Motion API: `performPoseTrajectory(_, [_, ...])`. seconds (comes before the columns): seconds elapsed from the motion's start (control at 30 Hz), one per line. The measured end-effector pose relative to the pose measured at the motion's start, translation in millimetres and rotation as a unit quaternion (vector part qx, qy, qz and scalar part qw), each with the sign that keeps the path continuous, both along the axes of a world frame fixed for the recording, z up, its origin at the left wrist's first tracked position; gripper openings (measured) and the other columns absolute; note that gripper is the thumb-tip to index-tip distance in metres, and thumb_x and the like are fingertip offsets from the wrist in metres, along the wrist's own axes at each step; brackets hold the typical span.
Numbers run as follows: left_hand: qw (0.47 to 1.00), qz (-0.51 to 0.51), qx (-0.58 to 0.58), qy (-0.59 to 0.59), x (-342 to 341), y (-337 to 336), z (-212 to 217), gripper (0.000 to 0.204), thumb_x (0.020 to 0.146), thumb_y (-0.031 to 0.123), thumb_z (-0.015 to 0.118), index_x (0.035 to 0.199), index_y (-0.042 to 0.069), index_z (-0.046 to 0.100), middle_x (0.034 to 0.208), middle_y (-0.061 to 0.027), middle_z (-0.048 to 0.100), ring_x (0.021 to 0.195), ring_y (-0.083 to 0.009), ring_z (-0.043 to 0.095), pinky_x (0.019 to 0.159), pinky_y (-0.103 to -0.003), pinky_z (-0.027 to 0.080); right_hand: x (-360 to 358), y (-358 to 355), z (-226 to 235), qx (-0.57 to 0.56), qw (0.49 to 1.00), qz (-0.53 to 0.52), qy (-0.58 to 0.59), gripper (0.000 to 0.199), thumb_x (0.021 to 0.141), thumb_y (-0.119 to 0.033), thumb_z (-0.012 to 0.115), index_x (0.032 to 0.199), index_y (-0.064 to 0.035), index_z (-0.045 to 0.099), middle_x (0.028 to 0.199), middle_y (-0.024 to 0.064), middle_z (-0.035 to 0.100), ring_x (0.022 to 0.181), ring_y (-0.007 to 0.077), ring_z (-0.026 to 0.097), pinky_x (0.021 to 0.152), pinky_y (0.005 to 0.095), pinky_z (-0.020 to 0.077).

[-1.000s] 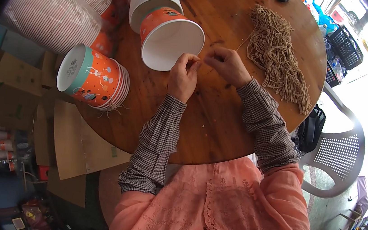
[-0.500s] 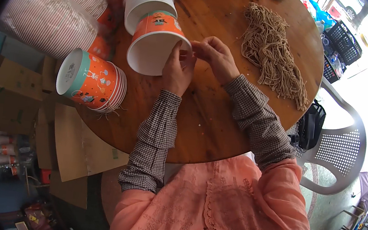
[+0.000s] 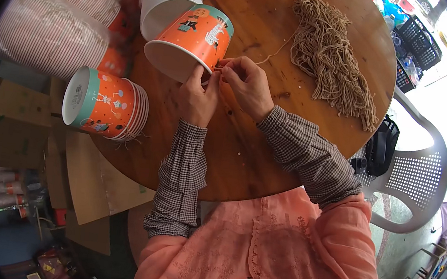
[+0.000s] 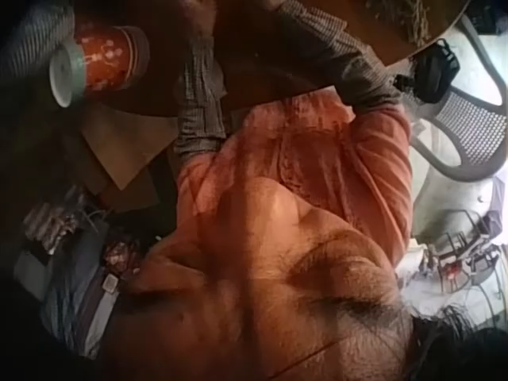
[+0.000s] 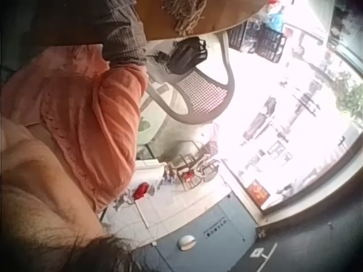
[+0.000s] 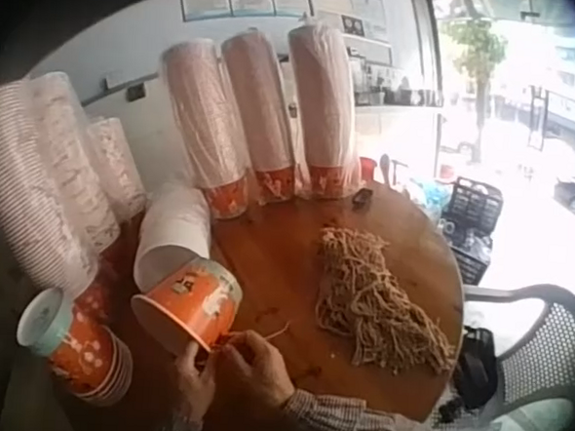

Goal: Threading and tying twine handles onto paper buckets.

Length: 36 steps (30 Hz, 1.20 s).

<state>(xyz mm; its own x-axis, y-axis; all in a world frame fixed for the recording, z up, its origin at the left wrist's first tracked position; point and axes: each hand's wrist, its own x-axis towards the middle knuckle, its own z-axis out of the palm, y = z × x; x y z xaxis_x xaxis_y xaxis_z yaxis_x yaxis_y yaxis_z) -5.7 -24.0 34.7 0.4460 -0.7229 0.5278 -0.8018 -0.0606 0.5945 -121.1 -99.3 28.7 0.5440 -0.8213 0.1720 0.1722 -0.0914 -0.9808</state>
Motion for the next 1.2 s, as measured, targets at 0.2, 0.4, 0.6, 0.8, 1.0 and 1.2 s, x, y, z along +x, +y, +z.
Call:
performPoseTrajectory(0.2, [1.0, -0.009, 0.006, 0.01, -4, 1, 3, 0.033, 0.089, 0.024, 0.064, 0.115, 0.004, 0.06, 0.088, -0.0136, 0.07, 0.08, -0.0225, 0.069, 0.068, -0.034, 0.054, -1, -2, -1, -0.007, 1.0, -0.011, 0.014, 0.017, 0.092, -0.008, 0.058, 0.102, 0.0051, 0.059, 0.091, 0.0072, 0.065, 0.083, 0.0096, 0.061, 0.076, 0.0252, 0.0527])
performPoseTrajectory(0.4, [0.999, -0.006, 0.014, 0.035, -10, 2, 9, 0.035, 0.088, 0.025, 0.064, 0.116, 0.004, 0.06, 0.088, -0.0139, 0.069, 0.081, -0.0231, 0.069, 0.068, -0.034, 0.053, 0, -2, -1, -0.007, 1.0, -0.02, 0.005, 0.016, 0.091, -0.008, 0.059, 0.1, 0.0042, 0.059, 0.087, 0.0055, 0.065, 0.081, 0.0084, 0.06, 0.074, 0.0242, 0.0519])
performPoseTrajectory(0.6, [0.999, -0.016, -0.011, 0.027, -12, 1, 6, 0.033, 0.087, 0.022, 0.065, 0.113, 0.003, 0.061, 0.087, -0.0148, 0.069, 0.081, -0.0234, 0.069, 0.068, -0.035, 0.053, 2, -3, -5, -0.03, 0.999, -0.042, -0.005, 0.02, 0.084, -0.015, 0.064, 0.092, 0.0034, 0.06, 0.089, 0.0127, 0.063, 0.082, 0.0205, 0.065, 0.076, 0.032, 0.0532])
performPoseTrajectory(0.8, [0.998, -0.047, -0.024, 0.021, -18, 3, 8, 0.026, 0.088, 0.019, 0.064, 0.106, -0.001, 0.064, 0.085, -0.0155, 0.069, 0.076, -0.022, 0.068, 0.066, -0.034, 0.053, 0, -5, -2, -0.078, 0.995, -0.066, 0.007, 0.02, 0.083, -0.015, 0.066, 0.091, 0.0029, 0.063, 0.093, 0.0134, 0.06, 0.084, 0.0237, 0.064, 0.077, 0.0334, 0.0533])
performPoseTrajectory(1.0, [0.999, -0.023, -0.044, 0.005, -9, -5, -7, 0.017, 0.091, 0.011, 0.059, 0.098, -0.003, 0.065, 0.08, -0.0146, 0.068, 0.071, -0.019, 0.066, 0.065, -0.031, 0.051, 1, -11, -5, -0.074, 0.996, -0.046, 0.007, 0.019, 0.084, -0.012, 0.065, 0.094, 0.0031, 0.064, 0.094, 0.0131, 0.063, 0.084, 0.0212, 0.066, 0.075, 0.0315, 0.0537])
performPoseTrajectory(1.2, [0.996, -0.001, -0.049, 0.073, -11, -5, -3, 0.012, 0.088, 0.011, 0.061, 0.094, 0.001, 0.066, 0.082, -0.013, 0.066, 0.074, -0.0221, 0.065, 0.065, -0.033, 0.051, 0, -8, -2, -0.044, 0.999, 0.009, 0.01, 0.02, 0.087, -0.004, 0.062, 0.106, 0.0023, 0.063, 0.1, 0.007, 0.066, 0.091, 0.0115, 0.062, 0.08, 0.025, 0.0514])
